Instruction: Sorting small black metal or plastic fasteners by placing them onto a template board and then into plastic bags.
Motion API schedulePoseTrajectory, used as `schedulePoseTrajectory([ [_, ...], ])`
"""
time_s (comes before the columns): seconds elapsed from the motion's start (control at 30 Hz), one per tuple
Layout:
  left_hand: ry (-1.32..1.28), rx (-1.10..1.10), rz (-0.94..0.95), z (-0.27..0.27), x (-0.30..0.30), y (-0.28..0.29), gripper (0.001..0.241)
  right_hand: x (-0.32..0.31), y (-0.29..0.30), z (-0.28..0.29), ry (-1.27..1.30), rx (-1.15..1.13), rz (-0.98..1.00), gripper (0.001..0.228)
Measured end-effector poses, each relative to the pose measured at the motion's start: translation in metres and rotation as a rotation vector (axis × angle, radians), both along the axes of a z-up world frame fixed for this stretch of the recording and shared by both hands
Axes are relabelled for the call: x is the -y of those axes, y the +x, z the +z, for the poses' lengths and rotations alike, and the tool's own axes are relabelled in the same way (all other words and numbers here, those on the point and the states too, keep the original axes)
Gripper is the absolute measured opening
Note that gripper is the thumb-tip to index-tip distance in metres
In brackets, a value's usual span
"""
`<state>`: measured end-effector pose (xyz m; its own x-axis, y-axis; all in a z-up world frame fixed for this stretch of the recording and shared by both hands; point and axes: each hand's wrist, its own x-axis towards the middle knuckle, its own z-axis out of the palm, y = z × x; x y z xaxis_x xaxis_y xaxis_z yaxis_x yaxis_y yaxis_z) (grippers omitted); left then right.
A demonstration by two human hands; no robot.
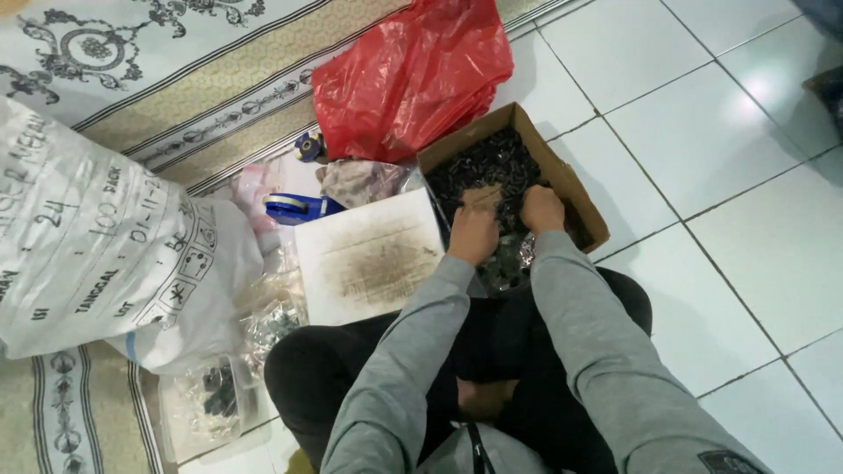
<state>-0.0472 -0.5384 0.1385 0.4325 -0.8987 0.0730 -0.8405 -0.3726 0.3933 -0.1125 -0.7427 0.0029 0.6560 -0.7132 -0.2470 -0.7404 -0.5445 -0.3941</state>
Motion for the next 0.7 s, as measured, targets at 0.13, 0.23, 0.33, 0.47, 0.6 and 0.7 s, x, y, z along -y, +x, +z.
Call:
schedulePoseTrajectory([
  [0.13, -0.169, -0.036, 0.035, -0.044, 0.017, 0.021, 0.02, 0.004, 0.0, 0.003, 0.021, -0.013, -0.044, 0.018],
  [0.23, -0.099, -0.513, 0.02, -0.004, 0.01, 0.023, 0.045, -0.007, 0.0, 0.035, 0.202, 0.132, -0.033, 0.024],
  [0.33, -0.132, -0.607, 0.01, -0.036, 0.023, 0.037, 0.051, 0.001, 0.008, 0.033, 0.363, 0.239, -0.008, 0.026],
  [0.47, -0.26, -0.438, 0.005, -0.051, 0.032, 0.052, 0.028, -0.004, 0.015, 0.039, 0.568, 0.386, -0.061, 0.035],
  [0.6, -0.297, -0.295, 0.074, -0.023, 0.011, 0.064, 0.021, -0.007, 0.02, 0.055, 0.638, 0.537, -0.095, 0.042],
  [0.7, -0.45, -0.479, 0.168, -0.011, -0.015, 0.069, 0.021, -0.004, 0.015, 0.028, 0.338, 0.263, -0.011, 0.029],
])
